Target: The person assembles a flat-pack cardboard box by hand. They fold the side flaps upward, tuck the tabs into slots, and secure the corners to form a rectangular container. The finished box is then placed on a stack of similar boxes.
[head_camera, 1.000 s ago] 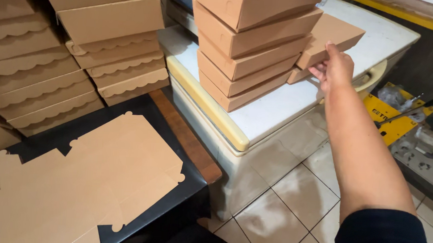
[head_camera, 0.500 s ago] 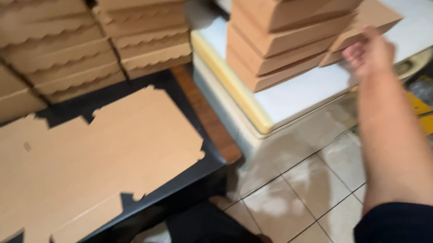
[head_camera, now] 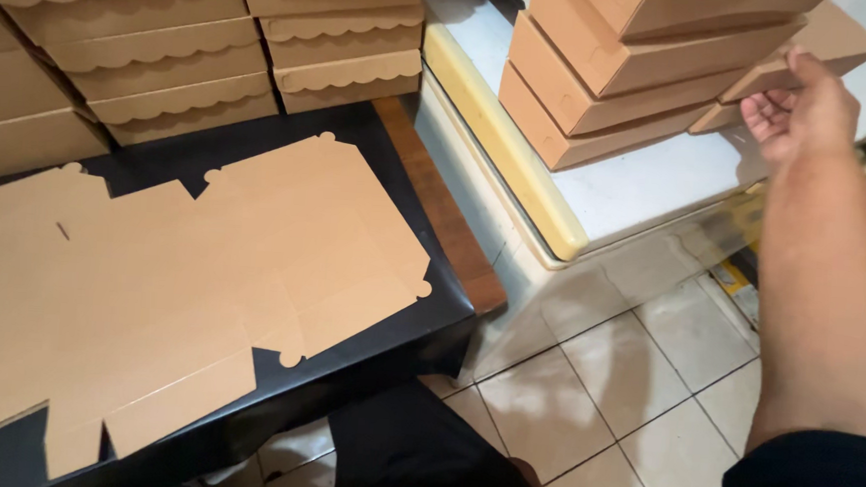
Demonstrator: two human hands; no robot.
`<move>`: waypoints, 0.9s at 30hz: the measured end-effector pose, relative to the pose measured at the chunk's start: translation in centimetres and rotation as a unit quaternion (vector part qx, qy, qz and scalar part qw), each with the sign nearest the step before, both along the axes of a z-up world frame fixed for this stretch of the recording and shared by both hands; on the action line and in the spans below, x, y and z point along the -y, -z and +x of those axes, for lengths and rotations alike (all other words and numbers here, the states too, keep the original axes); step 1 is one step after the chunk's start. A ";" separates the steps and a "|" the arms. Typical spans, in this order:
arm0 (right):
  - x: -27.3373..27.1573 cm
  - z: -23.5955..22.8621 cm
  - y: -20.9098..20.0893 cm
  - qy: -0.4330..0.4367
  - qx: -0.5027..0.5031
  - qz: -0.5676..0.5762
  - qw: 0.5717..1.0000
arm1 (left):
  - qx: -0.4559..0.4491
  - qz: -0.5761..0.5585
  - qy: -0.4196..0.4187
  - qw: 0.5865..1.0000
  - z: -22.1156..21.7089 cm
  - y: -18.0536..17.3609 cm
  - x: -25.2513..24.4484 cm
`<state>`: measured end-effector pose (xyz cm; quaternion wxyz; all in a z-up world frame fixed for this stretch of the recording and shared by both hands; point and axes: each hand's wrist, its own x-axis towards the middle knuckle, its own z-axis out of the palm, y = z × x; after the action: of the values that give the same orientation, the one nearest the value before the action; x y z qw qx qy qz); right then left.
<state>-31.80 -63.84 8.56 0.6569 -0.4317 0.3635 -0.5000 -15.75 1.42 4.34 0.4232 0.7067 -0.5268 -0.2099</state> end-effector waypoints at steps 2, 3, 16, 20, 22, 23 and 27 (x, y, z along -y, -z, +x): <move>0.2 0.2 -0.1 0.004 0.009 0.015 1.000 | -0.002 -0.002 0.006 1.000 0.1 0.0 0.4; 0.4 -0.1 -0.2 0.008 0.008 0.005 1.000 | -0.003 -0.001 0.012 1.000 0.2 -0.1 0.7; -1.7 0.1 -0.6 0.064 -0.092 -0.015 0.994 | 0.020 -0.017 -0.005 1.000 2.9 -3.0 0.4; -2.1 0.6 -0.5 -0.039 -0.096 -0.026 0.994 | 0.066 -0.030 -0.090 0.993 6.7 -3.5 -1.7; -3.5 3.0 -0.2 -0.051 -0.104 -0.072 0.991 | 0.100 -0.025 -0.131 0.986 8.8 -2.8 -2.4; -4.7 4.5 -0.1 -0.057 -0.105 -0.100 0.988 | 0.116 -0.016 -0.153 0.981 9.6 -2.3 -2.8; -16.4 13.7 2.0 -0.096 -0.085 -0.258 0.958 | 0.195 -0.027 -0.222 0.955 11.4 -1.8 -5.3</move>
<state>-18.13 -47.49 6.61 0.5352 -0.6602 0.2331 -0.4726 -4.33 6.68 6.16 0.3668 0.8216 -0.4340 0.0457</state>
